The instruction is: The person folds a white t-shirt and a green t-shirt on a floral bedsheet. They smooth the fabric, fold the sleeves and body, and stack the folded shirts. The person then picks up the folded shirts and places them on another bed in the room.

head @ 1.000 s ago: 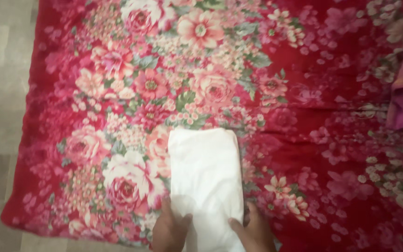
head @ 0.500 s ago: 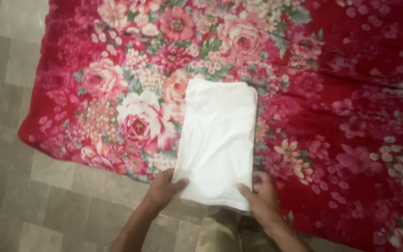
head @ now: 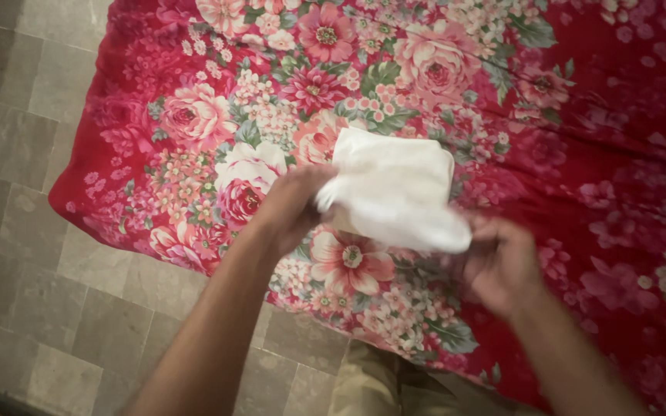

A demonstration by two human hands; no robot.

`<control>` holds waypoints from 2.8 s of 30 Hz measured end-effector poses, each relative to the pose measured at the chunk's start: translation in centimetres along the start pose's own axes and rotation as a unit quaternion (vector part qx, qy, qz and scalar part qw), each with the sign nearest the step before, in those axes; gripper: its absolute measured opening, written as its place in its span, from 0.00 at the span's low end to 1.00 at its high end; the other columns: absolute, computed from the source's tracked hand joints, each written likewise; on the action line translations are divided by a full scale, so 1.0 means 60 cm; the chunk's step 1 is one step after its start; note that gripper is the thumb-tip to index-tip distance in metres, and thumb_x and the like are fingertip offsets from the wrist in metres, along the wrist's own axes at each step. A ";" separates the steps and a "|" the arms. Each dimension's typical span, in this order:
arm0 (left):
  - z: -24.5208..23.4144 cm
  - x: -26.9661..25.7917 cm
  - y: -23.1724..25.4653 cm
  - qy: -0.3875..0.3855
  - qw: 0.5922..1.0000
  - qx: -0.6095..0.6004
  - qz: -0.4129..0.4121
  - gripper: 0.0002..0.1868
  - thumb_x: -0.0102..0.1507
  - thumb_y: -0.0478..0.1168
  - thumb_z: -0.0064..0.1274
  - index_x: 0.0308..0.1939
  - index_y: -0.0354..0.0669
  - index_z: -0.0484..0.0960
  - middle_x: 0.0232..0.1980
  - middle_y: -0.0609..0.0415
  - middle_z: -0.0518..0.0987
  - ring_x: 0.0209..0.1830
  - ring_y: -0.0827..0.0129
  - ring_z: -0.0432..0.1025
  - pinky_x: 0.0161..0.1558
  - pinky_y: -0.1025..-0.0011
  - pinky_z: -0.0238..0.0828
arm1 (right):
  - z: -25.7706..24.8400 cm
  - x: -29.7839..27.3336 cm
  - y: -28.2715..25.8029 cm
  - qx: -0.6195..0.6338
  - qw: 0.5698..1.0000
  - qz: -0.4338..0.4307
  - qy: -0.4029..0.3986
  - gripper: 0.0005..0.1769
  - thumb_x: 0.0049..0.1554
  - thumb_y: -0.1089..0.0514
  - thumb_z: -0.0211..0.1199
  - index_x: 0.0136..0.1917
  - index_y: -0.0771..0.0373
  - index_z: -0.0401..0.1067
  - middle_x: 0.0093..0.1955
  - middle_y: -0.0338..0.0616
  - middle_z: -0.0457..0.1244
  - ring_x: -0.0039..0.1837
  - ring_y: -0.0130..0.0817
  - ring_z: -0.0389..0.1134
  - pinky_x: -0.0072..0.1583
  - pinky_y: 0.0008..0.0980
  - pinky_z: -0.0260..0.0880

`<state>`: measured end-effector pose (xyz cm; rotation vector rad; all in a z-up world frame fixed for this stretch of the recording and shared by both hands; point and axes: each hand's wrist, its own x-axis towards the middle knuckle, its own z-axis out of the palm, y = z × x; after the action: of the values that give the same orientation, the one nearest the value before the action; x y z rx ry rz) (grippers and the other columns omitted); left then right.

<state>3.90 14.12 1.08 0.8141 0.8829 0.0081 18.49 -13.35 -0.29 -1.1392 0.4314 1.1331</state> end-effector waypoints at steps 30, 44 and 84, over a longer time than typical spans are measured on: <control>0.088 0.155 -0.046 0.038 0.551 0.706 0.442 0.29 0.67 0.49 0.48 0.73 0.52 0.68 0.81 0.42 0.57 0.81 0.49 0.49 0.74 0.43 0.46 | 0.078 0.153 0.014 -0.665 0.527 -0.504 0.162 0.32 0.65 0.50 0.57 0.77 0.65 0.58 0.79 0.56 0.52 0.82 0.55 0.49 0.78 0.59 0.48; 0.062 0.182 -0.092 0.016 0.556 0.740 0.377 0.32 0.69 0.61 0.38 0.77 0.66 0.61 0.82 0.46 0.51 0.83 0.54 0.43 0.75 0.45 0.37 | 0.044 0.170 0.040 -0.761 0.550 -0.328 0.101 0.43 0.64 0.29 0.42 0.84 0.50 0.45 0.86 0.54 0.33 0.85 0.53 0.31 0.76 0.67 0.30; 0.107 -0.041 -0.043 0.022 0.998 -0.010 -0.053 0.25 0.56 0.31 0.56 0.58 0.31 0.78 0.48 0.48 0.85 0.43 0.63 0.81 0.44 0.66 0.80 | 0.016 0.028 -0.081 -0.121 0.988 -0.047 -0.078 0.29 0.45 0.69 0.60 0.62 0.71 0.70 0.52 0.50 0.69 0.51 0.41 0.74 0.53 0.42 0.78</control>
<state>5.92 7.44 3.42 0.7502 0.9662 -0.0583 23.20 -11.63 1.20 -1.2558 0.1185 1.2045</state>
